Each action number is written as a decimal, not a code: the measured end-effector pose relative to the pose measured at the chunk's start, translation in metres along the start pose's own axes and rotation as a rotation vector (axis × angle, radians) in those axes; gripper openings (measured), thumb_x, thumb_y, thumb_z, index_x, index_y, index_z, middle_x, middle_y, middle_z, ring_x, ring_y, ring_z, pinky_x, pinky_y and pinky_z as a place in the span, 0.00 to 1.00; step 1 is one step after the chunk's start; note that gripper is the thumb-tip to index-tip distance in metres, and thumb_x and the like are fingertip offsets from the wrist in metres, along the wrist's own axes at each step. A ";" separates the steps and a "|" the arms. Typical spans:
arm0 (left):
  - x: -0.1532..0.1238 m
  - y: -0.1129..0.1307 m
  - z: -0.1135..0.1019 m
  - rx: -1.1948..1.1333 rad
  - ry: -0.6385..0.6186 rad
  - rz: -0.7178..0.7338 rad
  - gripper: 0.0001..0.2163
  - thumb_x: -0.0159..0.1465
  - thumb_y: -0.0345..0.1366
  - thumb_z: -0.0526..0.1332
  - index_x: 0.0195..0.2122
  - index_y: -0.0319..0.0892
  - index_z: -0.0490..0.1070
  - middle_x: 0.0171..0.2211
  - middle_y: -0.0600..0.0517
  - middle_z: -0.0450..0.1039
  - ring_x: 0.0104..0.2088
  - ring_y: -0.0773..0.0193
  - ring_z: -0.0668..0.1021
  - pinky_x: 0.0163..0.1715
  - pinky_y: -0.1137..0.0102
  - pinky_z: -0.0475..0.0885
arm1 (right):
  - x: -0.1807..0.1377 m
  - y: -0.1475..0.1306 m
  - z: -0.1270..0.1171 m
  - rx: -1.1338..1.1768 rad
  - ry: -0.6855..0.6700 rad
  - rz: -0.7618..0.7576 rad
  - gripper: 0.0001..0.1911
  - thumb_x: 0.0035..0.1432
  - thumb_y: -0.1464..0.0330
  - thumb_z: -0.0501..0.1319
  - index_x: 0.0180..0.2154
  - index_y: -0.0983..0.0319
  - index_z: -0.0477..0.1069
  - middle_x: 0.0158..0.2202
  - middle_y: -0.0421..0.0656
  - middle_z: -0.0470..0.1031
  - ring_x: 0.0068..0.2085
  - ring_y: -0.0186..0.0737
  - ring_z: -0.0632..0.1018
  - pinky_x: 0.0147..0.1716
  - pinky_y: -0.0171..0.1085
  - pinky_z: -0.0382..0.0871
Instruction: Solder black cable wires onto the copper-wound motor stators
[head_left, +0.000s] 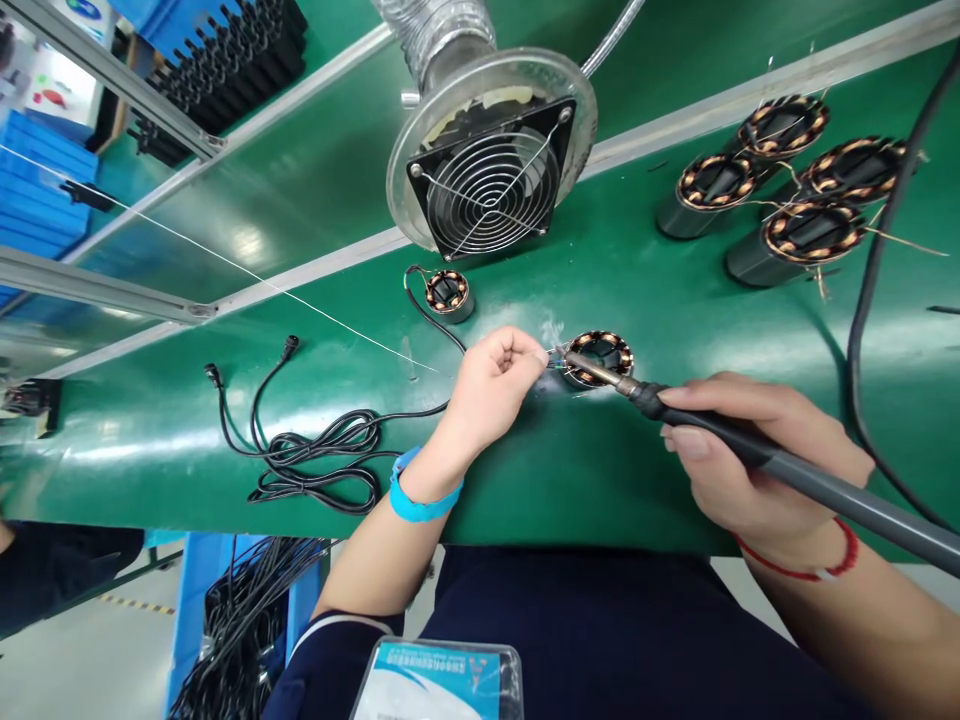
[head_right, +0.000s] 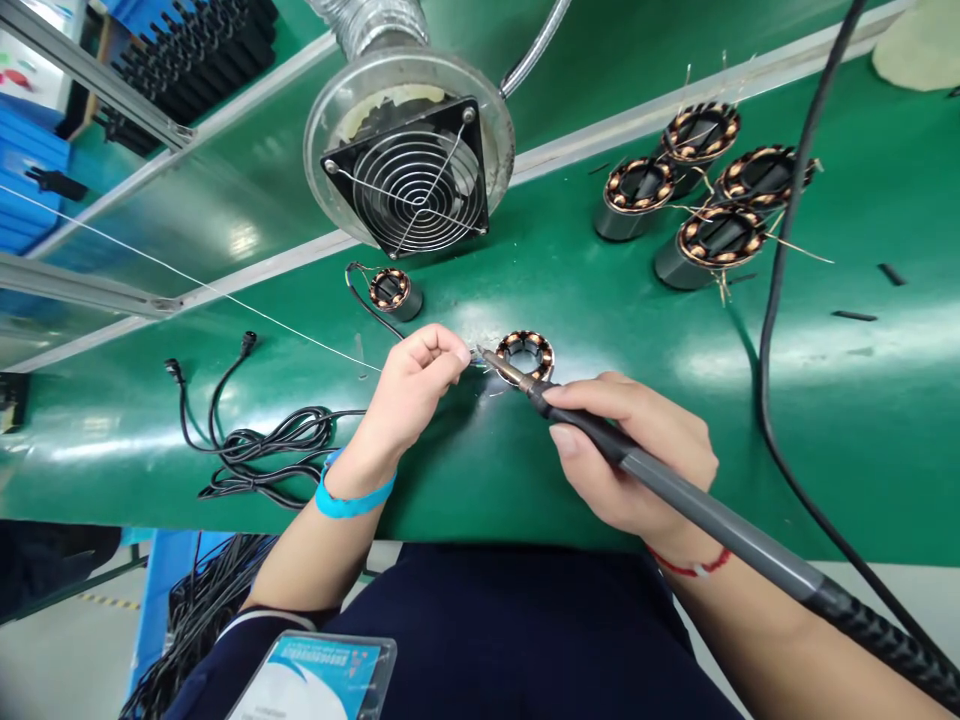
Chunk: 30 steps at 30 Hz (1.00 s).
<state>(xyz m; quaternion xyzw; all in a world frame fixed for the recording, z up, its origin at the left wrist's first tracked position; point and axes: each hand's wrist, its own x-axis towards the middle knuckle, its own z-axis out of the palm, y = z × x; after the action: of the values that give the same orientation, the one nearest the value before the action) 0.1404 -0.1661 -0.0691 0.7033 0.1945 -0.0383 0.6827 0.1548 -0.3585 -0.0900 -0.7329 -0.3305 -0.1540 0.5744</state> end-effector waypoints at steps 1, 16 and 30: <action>0.000 0.000 0.000 -0.002 -0.001 -0.005 0.05 0.54 0.32 0.60 0.23 0.40 0.65 0.17 0.61 0.60 0.19 0.76 0.59 0.20 0.76 0.54 | 0.000 0.001 0.000 -0.001 0.003 -0.006 0.18 0.55 0.77 0.62 0.47 0.56 0.74 0.31 0.41 0.76 0.23 0.32 0.72 0.20 0.34 0.66; 0.001 0.002 0.000 -0.016 -0.004 -0.021 0.05 0.55 0.30 0.59 0.23 0.40 0.66 0.18 0.61 0.61 0.18 0.76 0.59 0.20 0.77 0.56 | 0.003 0.006 0.000 -0.002 0.018 -0.071 0.18 0.57 0.75 0.62 0.50 0.59 0.73 0.30 0.42 0.73 0.25 0.32 0.72 0.21 0.34 0.66; 0.001 0.004 0.000 -0.011 0.001 -0.033 0.06 0.56 0.28 0.59 0.23 0.40 0.65 0.17 0.61 0.60 0.18 0.76 0.60 0.20 0.77 0.56 | 0.027 -0.018 -0.005 -0.296 -0.269 0.056 0.25 0.65 0.69 0.57 0.63 0.55 0.60 0.44 0.41 0.81 0.40 0.39 0.82 0.39 0.38 0.76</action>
<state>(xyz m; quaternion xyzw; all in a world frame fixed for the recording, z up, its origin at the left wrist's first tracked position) 0.1425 -0.1664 -0.0652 0.6962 0.2067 -0.0481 0.6857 0.1637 -0.3528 -0.0583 -0.8320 -0.3575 -0.0858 0.4154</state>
